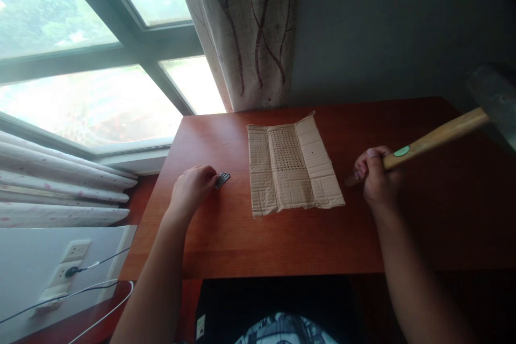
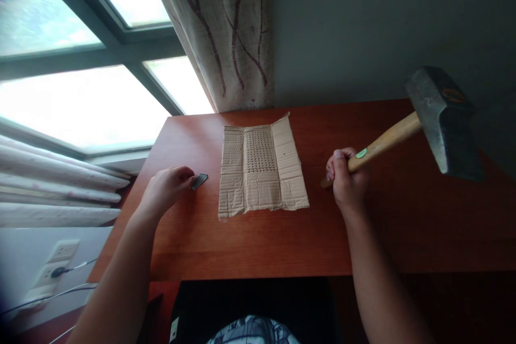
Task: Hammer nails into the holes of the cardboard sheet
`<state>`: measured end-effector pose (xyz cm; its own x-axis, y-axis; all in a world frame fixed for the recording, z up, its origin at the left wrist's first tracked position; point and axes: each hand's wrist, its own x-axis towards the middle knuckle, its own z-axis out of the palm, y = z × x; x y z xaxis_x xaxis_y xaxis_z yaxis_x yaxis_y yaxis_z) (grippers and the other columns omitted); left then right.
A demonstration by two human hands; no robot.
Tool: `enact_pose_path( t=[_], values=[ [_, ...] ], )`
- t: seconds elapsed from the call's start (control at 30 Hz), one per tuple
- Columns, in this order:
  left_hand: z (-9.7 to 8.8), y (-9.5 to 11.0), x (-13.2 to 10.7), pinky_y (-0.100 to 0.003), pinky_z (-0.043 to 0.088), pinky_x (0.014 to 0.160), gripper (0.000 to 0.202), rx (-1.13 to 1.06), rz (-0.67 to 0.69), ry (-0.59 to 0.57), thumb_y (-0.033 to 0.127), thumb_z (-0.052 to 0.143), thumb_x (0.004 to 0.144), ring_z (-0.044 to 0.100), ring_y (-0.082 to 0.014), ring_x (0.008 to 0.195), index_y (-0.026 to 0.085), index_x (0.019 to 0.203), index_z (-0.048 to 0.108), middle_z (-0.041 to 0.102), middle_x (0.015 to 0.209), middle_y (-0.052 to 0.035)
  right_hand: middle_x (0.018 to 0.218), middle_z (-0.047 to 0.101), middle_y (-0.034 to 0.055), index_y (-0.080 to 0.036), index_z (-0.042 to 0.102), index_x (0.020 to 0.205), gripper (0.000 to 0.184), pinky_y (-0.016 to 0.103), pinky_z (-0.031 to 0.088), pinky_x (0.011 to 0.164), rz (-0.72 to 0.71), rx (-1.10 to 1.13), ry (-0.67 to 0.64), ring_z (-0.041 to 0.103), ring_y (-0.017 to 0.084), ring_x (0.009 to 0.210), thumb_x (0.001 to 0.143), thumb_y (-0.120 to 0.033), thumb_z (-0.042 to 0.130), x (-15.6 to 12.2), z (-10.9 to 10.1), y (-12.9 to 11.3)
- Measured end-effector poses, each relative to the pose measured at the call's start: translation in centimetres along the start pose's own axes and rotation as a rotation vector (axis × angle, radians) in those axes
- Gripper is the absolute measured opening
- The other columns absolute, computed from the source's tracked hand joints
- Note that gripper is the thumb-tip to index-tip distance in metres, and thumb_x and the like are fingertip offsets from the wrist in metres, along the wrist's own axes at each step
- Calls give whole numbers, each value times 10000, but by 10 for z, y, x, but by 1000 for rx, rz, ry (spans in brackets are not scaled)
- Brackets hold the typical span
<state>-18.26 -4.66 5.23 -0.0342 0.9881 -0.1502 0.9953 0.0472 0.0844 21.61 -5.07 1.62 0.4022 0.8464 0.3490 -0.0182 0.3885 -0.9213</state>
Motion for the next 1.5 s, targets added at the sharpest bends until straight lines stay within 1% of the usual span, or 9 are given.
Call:
enact_pose_path(
  t=[0.1, 0.3, 0.6, 0.9, 1.1, 1.23, 1.33, 1.4, 1.5],
  values=[
    [1, -1, 0, -305, 397, 638, 261, 0, 10, 13, 355, 511, 874, 685, -254, 843, 230, 895, 739, 772, 923, -66, 482, 421, -80, -226, 463, 699, 324, 224, 328, 392, -5, 1, 0, 393, 86, 401, 899, -378, 667, 0, 0, 0],
    [2, -2, 0, -289, 392, 619, 290, 7, 12, 19, 399, 503, 891, 687, -238, 821, 238, 896, 744, 773, 925, -61, 490, 422, -77, -225, 470, 700, 325, 229, 327, 394, 2, -3, 3, 397, 88, 407, 899, -390, 668, 0, 0, 0],
    [4, -3, 1, -317, 383, 638, 298, -3, 2, 19, 408, 485, 888, 684, -271, 850, 244, 894, 735, 765, 934, -70, 496, 423, -75, -226, 472, 704, 322, 234, 328, 399, 11, -7, 0, 399, 91, 413, 902, -395, 661, -1, -1, -1],
    [5, -3, 1, -315, 383, 640, 286, -12, -13, 15, 409, 496, 874, 675, -256, 831, 245, 898, 729, 756, 934, -62, 491, 416, -74, -224, 466, 692, 350, 229, 329, 395, 10, -13, -6, 397, 88, 408, 889, -426, 672, 0, 0, -2],
    [4, -3, 1, -314, 394, 641, 278, -4, -19, 1, 394, 500, 876, 676, -256, 838, 248, 916, 733, 757, 942, -60, 494, 421, -73, -221, 465, 692, 343, 230, 333, 407, 11, -6, -7, 406, 87, 417, 897, -406, 667, 0, 0, -2],
    [1, -1, 0, -305, 381, 624, 271, 56, -35, -19, 375, 485, 894, 685, -256, 853, 255, 920, 727, 763, 968, -62, 486, 417, -74, -220, 467, 687, 350, 231, 331, 403, 11, -8, -11, 399, 86, 411, 892, -418, 671, 0, 1, -4],
    [0, 1, -1, -304, 373, 605, 307, 130, -51, -12, 411, 450, 925, 688, -275, 874, 256, 933, 714, 753, 1044, -83, 488, 420, -73, -221, 474, 684, 348, 232, 328, 398, 15, -11, -5, 400, 88, 410, 887, -420, 676, 0, 1, -5],
    [1, 2, -2, -305, 384, 606, 330, 162, -45, -7, 430, 426, 942, 688, -286, 877, 251, 944, 704, 743, 1070, -97, 490, 421, -73, -223, 479, 689, 342, 233, 326, 395, 19, -14, -1, 400, 91, 410, 886, -422, 675, 0, 1, -5],
    [2, 2, -3, -304, 421, 630, 302, 169, -34, -2, 404, 442, 938, 690, -283, 882, 243, 963, 696, 737, 1063, -108, 490, 419, -73, -226, 484, 697, 337, 235, 327, 395, 20, -21, 2, 399, 94, 412, 888, -432, 671, 0, 1, -4]
  ],
)
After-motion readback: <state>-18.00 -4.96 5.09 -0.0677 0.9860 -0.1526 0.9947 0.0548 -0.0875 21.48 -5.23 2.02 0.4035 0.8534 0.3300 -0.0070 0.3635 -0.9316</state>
